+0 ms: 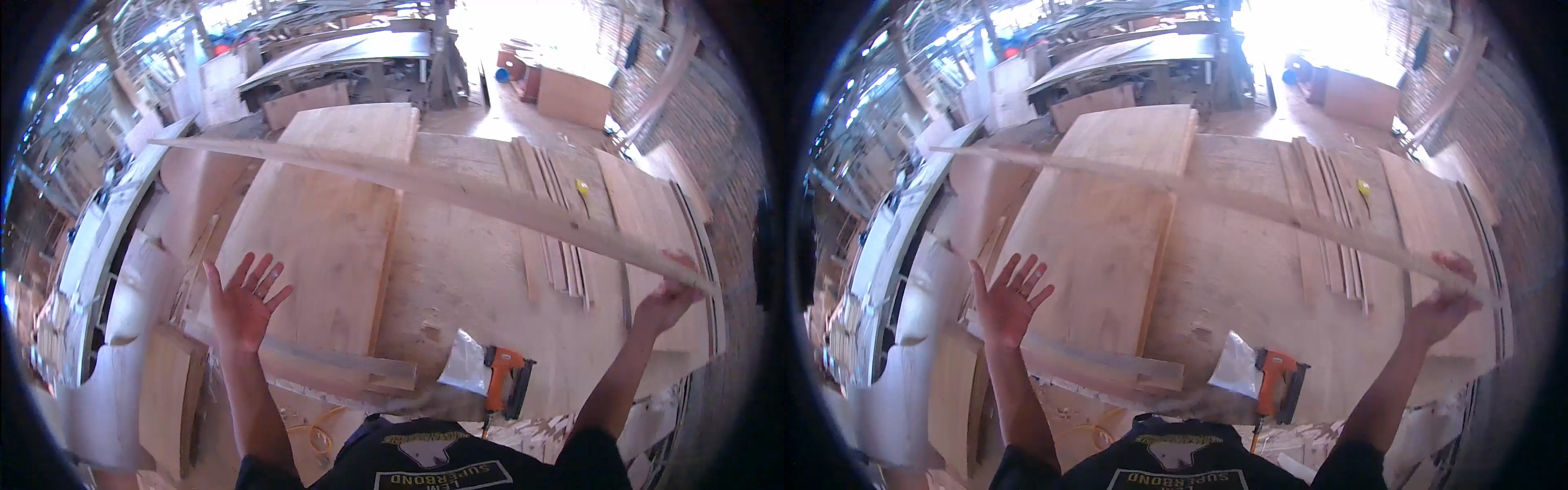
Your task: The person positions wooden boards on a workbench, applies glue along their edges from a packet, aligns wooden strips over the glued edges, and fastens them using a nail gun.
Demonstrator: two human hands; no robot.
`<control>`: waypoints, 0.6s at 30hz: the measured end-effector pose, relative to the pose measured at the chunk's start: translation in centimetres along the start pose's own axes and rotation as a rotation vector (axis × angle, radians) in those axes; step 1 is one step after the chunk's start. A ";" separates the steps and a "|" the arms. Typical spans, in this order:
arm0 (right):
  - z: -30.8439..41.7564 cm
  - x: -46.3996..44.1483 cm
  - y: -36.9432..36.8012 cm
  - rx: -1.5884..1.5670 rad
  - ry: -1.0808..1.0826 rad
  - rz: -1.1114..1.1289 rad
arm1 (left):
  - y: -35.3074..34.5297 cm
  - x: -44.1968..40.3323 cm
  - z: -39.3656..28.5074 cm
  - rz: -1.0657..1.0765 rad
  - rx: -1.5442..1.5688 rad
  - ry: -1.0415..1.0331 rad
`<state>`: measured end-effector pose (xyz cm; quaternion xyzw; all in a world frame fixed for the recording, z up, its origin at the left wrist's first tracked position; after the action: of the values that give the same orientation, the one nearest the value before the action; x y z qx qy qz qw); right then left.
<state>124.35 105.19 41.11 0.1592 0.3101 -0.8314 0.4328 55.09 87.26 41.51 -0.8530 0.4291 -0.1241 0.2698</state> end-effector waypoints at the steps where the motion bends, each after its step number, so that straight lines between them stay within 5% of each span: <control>1: 0.3 1.3 -0.5 0.051 -0.050 0.015 | 0.0 -0.3 0.1 -0.062 0.074 0.034; 7: -2.7 7.1 -4.7 -0.208 -0.346 -0.321 | -1.0 -4.2 3.3 -0.031 0.385 0.133; 13: -17.8 8.2 2.8 -0.613 -0.784 -0.340 | 3.7 -6.7 15.9 -0.167 0.314 0.248; 17: -19.9 11.1 6.1 -0.792 -0.964 -0.594 | -0.3 -2.2 17.5 -0.278 0.282 0.317; 18: -19.7 12.5 6.9 -0.783 -1.019 -0.489 | -0.2 -1.5 18.4 -0.292 0.286 0.318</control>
<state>122.70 107.29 16.95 -0.4941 0.3725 -0.7031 0.3502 62.46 95.01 26.49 -0.8289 0.3167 -0.3535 0.2962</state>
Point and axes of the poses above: each hand's wrist, its own x-axis away from the middle knuckle, its own y-axis out of the back of the hand, z = x × y, the point moved 3 cm from there along -x, towards the middle knuckle, and after that the axes turned 12 degrees about -y, right-handed, at the moved point
